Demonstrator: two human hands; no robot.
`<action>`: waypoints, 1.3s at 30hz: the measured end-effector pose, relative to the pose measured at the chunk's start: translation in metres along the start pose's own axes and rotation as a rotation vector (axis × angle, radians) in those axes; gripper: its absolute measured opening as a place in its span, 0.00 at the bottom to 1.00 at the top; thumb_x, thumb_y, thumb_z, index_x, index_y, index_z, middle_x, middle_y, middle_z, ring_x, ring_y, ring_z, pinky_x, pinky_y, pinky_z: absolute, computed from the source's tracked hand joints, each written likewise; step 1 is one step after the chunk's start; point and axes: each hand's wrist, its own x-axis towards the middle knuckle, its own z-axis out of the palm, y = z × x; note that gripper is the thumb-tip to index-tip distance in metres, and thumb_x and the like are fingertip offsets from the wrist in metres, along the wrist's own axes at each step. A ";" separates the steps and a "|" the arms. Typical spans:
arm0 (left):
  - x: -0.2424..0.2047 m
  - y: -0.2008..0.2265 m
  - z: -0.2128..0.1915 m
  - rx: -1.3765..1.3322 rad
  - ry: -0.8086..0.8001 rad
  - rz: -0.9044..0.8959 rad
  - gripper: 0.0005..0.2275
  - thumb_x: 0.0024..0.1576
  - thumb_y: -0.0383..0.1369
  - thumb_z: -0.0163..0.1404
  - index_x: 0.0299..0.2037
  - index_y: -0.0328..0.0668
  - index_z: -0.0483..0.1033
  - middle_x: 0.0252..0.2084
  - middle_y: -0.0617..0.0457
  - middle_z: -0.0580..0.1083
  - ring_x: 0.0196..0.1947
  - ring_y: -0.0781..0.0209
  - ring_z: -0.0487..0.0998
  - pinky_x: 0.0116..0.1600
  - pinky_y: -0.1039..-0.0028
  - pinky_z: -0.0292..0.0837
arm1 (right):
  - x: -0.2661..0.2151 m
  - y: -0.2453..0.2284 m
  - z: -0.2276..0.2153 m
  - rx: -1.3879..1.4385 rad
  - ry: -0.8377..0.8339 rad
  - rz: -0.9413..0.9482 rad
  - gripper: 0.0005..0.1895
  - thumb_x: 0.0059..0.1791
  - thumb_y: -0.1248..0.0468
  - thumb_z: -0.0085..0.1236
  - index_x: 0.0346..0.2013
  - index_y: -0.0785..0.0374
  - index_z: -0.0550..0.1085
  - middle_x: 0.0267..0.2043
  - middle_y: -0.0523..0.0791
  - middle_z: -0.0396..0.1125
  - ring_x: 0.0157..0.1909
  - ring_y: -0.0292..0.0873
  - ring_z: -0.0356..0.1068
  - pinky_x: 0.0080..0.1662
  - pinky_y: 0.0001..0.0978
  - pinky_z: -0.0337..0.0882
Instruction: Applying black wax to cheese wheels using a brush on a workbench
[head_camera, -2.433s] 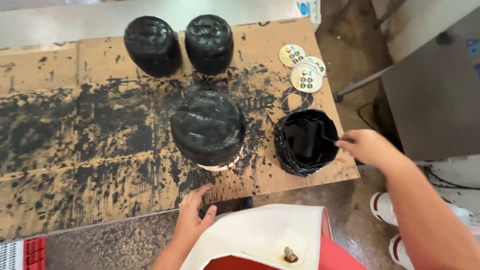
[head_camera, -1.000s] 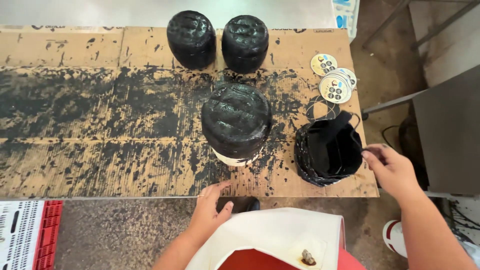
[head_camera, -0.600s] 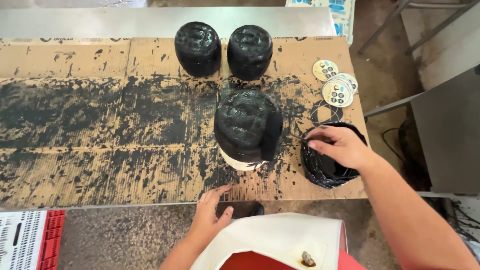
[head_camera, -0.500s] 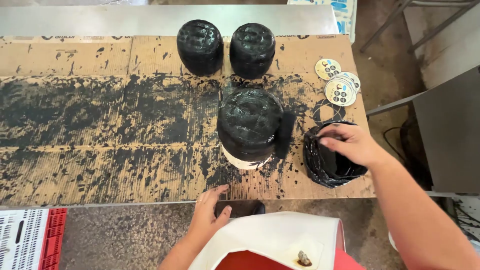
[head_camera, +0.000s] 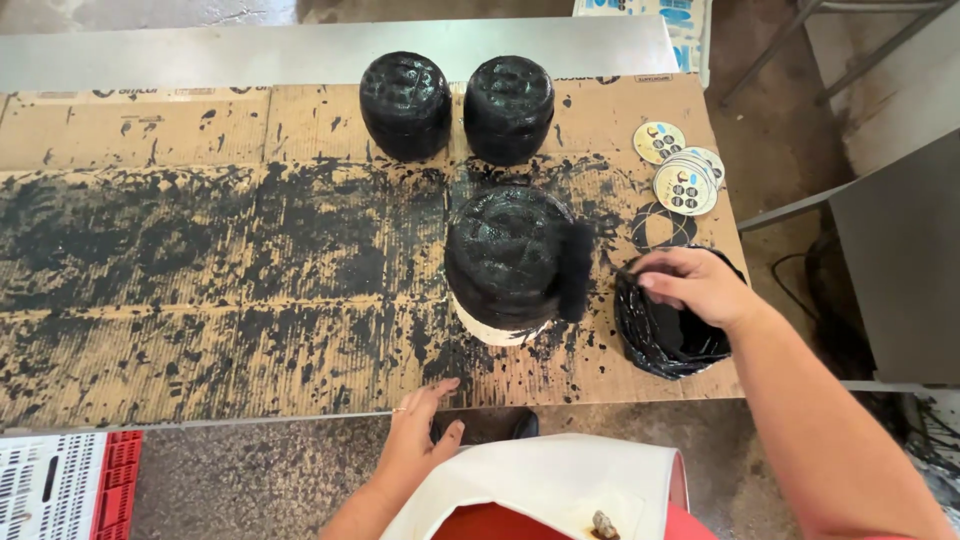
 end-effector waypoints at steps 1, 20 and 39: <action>-0.001 -0.005 -0.001 0.000 0.001 0.002 0.25 0.60 0.48 0.44 0.67 0.52 0.66 0.65 0.52 0.69 0.66 0.51 0.64 0.64 0.54 0.59 | -0.002 0.011 -0.005 -0.001 0.001 -0.002 0.14 0.49 0.64 0.61 0.47 0.66 0.80 0.23 0.48 0.68 0.25 0.38 0.62 0.27 0.24 0.62; -0.008 0.009 -0.045 -0.068 -0.060 -0.163 0.24 0.59 0.43 0.46 0.68 0.59 0.65 0.65 0.53 0.66 0.68 0.52 0.61 0.63 0.55 0.60 | -0.015 -0.214 0.141 -0.867 0.135 0.150 0.16 0.54 0.49 0.52 0.52 0.48 0.76 0.44 0.40 0.78 0.31 0.40 0.73 0.38 0.31 0.73; 0.000 -0.021 -0.099 -0.160 -0.144 -0.033 0.24 0.58 0.38 0.49 0.67 0.52 0.65 0.66 0.55 0.68 0.69 0.53 0.59 0.65 0.55 0.57 | 0.053 -0.284 0.108 -1.256 -0.003 0.314 0.13 0.49 0.47 0.57 0.44 0.42 0.82 0.33 0.42 0.78 0.36 0.42 0.72 0.44 0.31 0.69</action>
